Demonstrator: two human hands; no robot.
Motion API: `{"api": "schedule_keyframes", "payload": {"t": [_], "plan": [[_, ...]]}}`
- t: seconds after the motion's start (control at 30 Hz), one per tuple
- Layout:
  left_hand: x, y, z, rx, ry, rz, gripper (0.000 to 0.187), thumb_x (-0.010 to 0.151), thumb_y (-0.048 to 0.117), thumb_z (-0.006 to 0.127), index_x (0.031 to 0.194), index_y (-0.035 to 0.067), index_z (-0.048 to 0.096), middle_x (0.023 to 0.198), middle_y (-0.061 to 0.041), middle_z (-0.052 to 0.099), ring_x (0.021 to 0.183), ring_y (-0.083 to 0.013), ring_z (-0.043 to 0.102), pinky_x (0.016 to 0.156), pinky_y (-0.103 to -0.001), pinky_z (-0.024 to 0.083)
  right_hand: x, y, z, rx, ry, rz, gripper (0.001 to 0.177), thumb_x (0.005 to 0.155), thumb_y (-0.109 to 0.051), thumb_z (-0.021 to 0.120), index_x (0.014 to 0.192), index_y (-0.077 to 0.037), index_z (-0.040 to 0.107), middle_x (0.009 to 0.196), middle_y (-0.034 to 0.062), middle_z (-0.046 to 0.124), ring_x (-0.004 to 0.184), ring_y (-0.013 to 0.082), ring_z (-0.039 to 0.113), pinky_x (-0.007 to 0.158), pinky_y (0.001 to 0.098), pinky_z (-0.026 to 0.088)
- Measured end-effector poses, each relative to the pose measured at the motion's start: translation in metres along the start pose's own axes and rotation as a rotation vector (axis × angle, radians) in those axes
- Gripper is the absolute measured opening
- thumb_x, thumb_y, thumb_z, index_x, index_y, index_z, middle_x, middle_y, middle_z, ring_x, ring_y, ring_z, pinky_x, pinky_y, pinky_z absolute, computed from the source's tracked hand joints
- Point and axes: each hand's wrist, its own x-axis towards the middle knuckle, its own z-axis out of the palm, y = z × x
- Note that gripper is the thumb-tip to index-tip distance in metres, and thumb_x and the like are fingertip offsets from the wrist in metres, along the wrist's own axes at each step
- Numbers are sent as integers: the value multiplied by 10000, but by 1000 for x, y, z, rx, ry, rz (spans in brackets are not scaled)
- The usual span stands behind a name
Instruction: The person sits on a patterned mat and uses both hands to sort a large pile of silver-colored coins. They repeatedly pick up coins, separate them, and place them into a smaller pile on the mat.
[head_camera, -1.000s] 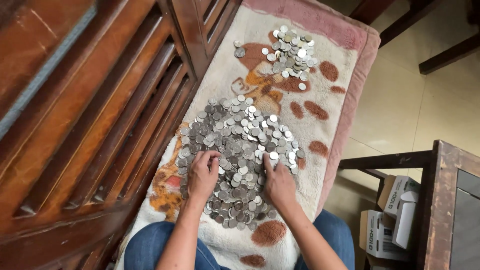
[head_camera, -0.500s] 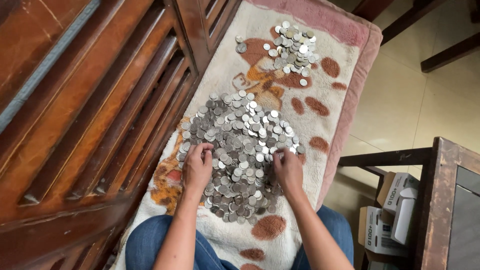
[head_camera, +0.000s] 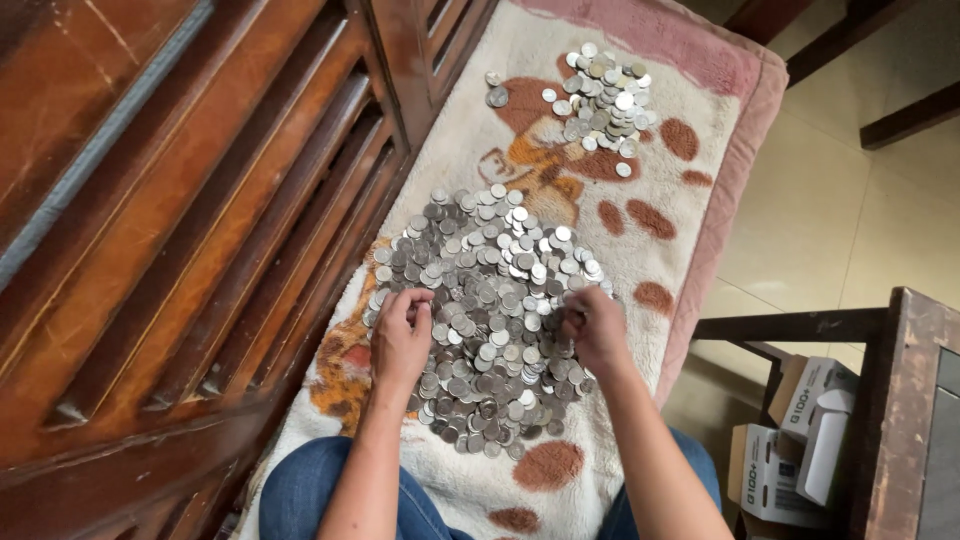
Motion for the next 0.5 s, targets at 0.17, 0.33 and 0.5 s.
{"api": "schedule_keyframes", "payload": {"t": [0.17, 0.33, 0.5], "plan": [[4, -6, -2, -27, 57, -12, 180, 1005, 164, 703, 1129, 238, 810, 1011, -49, 750, 930, -275, 797, 850, -386, 633, 3, -50, -10, 115, -173, 67, 85, 902, -180, 744, 926, -172, 663, 947, 27, 667, 859, 151, 633, 720, 261, 498], [8, -1, -14, -46, 120, -23, 205, 1006, 152, 693, 1166, 222, 799, 1037, -65, 768, 937, -271, 804, 841, -398, 638, 24, -74, 26, 2, -281, 56, 146, 1023, -315, 701, 1001, -174, 732, 912, -9, 734, 830, 119, 685, 743, 258, 513], [18, -20, -22, -187, 233, -180, 335, 1004, 122, 672, 1334, 152, 720, 1068, -136, 787, 918, -302, 794, 848, -414, 613, 32, -69, 95, -165, -167, -44, 251, 1012, -241, 768, 857, -90, 641, 673, 38, 516, 559, 127, 409, 479, 271, 327]]}}
